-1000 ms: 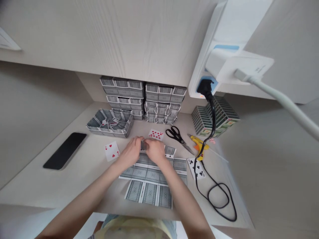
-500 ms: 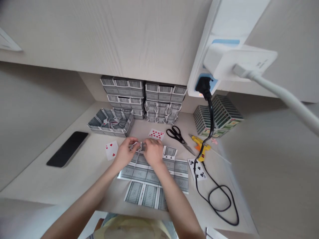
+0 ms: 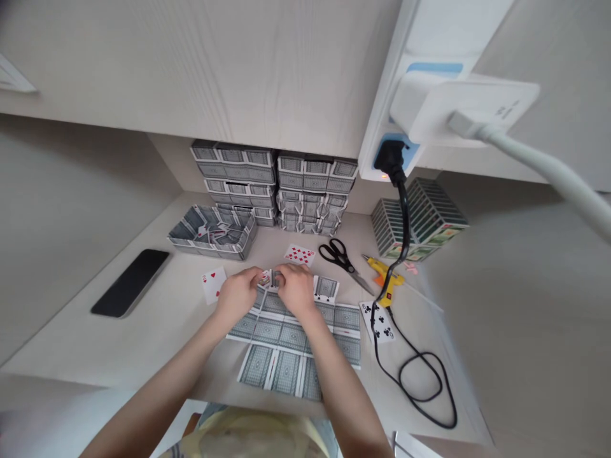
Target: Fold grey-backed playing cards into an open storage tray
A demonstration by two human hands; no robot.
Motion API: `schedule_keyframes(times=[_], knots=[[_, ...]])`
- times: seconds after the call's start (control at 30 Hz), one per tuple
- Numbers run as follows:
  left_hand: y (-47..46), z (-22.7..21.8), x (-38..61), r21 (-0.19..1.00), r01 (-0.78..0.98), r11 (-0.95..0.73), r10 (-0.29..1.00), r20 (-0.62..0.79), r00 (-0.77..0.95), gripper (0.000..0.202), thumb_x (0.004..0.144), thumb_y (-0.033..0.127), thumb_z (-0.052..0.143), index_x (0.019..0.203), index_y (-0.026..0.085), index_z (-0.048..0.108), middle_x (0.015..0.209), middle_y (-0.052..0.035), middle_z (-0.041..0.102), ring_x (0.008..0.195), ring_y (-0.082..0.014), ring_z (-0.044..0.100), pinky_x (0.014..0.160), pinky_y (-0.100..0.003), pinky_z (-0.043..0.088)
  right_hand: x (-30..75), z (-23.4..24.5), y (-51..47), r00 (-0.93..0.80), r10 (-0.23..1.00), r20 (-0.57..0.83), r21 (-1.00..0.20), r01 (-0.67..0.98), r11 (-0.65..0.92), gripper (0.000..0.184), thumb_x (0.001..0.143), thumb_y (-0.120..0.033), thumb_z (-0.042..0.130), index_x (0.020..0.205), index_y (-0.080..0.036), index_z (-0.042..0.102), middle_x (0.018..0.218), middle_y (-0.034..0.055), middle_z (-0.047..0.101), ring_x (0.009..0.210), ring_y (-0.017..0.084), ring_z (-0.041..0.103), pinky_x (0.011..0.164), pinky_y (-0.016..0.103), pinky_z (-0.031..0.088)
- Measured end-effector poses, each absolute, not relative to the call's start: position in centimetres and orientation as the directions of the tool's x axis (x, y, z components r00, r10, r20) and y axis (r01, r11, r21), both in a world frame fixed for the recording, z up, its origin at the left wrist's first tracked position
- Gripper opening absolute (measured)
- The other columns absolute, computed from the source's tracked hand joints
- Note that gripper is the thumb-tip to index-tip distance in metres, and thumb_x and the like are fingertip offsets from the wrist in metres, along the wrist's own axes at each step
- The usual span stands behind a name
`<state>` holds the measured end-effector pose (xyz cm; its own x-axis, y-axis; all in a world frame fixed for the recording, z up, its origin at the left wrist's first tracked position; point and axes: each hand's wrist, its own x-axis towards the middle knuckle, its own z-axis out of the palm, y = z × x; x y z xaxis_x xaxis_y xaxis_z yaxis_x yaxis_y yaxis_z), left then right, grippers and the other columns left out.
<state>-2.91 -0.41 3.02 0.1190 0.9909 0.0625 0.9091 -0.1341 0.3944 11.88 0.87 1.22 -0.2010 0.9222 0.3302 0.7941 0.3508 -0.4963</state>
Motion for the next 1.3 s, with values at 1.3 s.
schedule_keyframes(times=[1.3], knots=[[0.2,4.8,-2.1,0.147,0.936,-0.321,0.939,-0.083,0.335,0.023,0.079,0.011,0.038,0.094,0.015,0.055,0.086,-0.0102,0.065,0.082,-0.0202,0.062,0.069,-0.028,0.043,12.2,0.3,0.3,-0.214,0.899,0.382,-0.492,0.777,0.394,0.016,0.081,-0.016,0.048,0.081,-0.020,0.063,0.082,0.0010,0.067,0.078,0.013,0.057,0.078,0.028,0.031]])
